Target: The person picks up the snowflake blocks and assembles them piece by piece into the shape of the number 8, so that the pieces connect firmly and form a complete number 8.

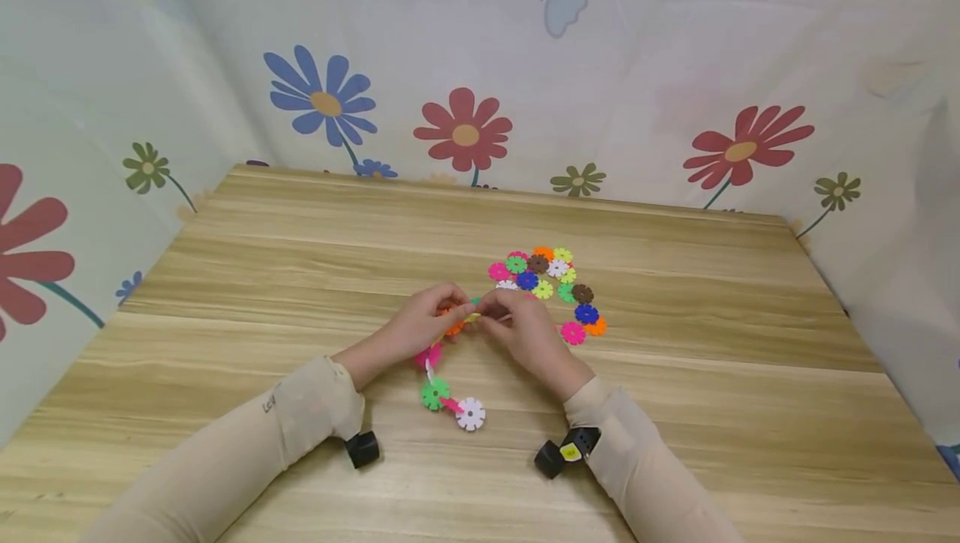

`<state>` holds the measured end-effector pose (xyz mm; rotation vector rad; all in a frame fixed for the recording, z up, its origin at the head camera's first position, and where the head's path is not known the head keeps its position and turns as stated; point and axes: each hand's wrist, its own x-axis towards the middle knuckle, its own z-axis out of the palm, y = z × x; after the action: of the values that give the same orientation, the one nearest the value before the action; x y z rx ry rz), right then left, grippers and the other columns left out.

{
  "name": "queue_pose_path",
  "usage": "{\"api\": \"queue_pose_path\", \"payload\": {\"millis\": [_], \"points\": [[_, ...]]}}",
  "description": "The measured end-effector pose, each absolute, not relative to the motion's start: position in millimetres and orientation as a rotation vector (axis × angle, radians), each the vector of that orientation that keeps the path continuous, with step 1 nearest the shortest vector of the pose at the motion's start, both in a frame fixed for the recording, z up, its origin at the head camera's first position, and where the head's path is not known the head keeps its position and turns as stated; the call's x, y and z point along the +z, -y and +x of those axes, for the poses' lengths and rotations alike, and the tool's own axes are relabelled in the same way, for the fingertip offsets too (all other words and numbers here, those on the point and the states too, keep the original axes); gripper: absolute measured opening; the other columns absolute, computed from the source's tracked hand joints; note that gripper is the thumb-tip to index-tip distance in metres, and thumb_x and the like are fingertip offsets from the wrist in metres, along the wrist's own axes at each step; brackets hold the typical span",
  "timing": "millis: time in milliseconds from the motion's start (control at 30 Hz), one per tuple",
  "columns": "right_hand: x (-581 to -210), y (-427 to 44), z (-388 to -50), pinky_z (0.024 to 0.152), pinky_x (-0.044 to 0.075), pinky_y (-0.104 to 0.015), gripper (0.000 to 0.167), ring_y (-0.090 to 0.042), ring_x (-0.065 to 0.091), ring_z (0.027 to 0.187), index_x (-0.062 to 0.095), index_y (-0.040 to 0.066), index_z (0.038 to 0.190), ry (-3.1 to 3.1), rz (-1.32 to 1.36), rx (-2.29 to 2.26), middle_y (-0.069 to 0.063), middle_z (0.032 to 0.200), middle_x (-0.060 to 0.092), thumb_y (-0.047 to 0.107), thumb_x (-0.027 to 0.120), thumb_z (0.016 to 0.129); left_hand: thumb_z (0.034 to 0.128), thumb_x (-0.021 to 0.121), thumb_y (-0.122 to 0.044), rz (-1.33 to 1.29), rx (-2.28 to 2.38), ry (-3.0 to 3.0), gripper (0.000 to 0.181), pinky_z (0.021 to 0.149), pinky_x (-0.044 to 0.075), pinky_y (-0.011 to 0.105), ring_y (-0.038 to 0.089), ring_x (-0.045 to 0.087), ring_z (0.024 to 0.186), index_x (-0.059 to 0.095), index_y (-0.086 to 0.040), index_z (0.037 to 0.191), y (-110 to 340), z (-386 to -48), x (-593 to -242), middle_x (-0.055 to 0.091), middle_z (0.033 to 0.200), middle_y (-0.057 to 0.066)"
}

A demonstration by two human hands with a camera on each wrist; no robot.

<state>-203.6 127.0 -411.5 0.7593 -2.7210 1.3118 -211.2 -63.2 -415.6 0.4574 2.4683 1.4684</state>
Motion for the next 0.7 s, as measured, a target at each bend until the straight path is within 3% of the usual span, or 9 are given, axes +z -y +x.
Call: {"api": "queue_pose_path", "payload": {"millis": [267, 500, 700], "points": [[-400.7, -138.9, -208.2, 0.074, 0.056, -0.035, 0.012, -0.023, 0.067, 0.088, 0.068, 0.003, 0.098, 2.769, 0.64, 1.058, -0.01, 0.095, 0.071, 0.01, 0.069, 0.088, 0.0985, 0.054, -0.03, 0.445, 1.53, -2.403, 0.023, 0.06, 0.048, 0.024, 0.012, 0.061, 0.057, 0.059, -0.009, 0.108, 64.6, -209.9, -416.5, 0.067, 0.085, 0.008], [-397.2, -153.6, -214.3, 0.073, 0.054, -0.037, 0.015, -0.026, 0.066, 0.088, 0.067, 0.003, 0.099, 2.834, 0.556, 0.892, -0.011, 0.096, 0.069, 0.01, 0.071, 0.086, 0.0985, 0.054, -0.03, 0.436, 1.54, -2.39, 0.023, 0.06, 0.048, 0.025, 0.013, 0.061, 0.057, 0.059, -0.011, 0.109, 64.5, -209.0, -414.9, 0.067, 0.088, 0.007], [-393.8, -165.3, -218.4, 0.08, 0.054, -0.042, 0.018, -0.029, 0.065, 0.091, 0.067, 0.002, 0.1, 2.94, 0.474, 0.892, -0.014, 0.1, 0.069, 0.014, 0.071, 0.086, 0.0982, 0.054, -0.03, 0.465, 1.532, -2.403, 0.022, 0.063, 0.049, 0.026, 0.012, 0.06, 0.056, 0.059, -0.01, 0.107, 64.0, -209.2, -415.7, 0.067, 0.09, 0.007]]}}
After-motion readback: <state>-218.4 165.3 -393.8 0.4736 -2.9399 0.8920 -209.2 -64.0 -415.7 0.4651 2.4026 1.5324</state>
